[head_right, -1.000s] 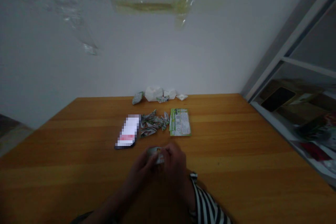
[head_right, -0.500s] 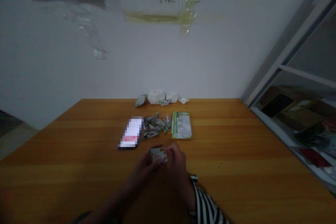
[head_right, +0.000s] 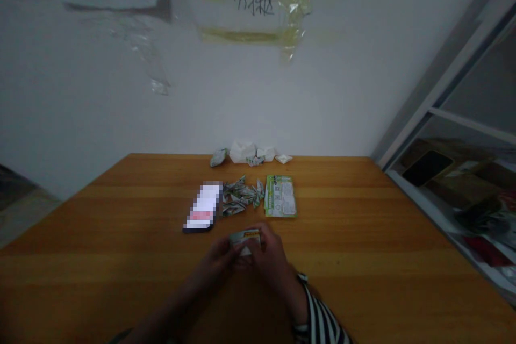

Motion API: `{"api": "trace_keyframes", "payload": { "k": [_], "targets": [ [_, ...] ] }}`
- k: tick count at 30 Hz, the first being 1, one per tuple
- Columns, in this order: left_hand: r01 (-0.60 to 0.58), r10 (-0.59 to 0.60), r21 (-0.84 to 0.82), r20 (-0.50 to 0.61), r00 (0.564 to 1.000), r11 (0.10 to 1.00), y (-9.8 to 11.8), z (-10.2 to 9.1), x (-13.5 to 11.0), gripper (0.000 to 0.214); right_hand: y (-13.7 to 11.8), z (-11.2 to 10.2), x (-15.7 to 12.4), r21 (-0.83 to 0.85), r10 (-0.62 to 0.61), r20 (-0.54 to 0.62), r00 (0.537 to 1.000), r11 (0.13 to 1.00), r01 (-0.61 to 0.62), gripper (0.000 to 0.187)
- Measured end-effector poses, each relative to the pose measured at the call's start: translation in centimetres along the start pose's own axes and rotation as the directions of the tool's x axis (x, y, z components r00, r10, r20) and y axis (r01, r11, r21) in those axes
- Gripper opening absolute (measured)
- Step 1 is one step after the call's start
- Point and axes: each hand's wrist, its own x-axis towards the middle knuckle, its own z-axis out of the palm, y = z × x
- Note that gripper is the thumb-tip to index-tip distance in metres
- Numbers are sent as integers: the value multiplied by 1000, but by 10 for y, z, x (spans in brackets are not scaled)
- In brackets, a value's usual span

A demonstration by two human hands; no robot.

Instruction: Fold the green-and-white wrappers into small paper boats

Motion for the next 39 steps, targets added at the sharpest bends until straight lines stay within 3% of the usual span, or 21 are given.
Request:
{"api": "trace_keyframes", "payload": {
  "k": [4,12,20,25,33,39],
  "targets": [
    [38,-35,-42,73,997,998,12,-2,-3,47,3,-2,2,115,-19,-25,1000,993,21,26],
    [-32,23,-68,-137,990,997,7,-2,2,47,15,-8,5,107,9,-171,985,994,10,37],
    [54,-70,-131,-116,991,990,6,-6,5,43,15,-14,7,90,1,-176,984,996,15,32],
    [18,-61,-224,-184,981,974,0,-7,8,38,10,-9,6,107,-29,-77,997,994,38,33],
    [124,-120,-93,44,992,988,4,0,-3,50,14,-30,13,-17,-71,18,997,997,71,12],
    [135,-133,-49,42,990,990,2,8,-5,48,1,-26,10,-85,-128,107,986,987,137,14]
  ]
}}
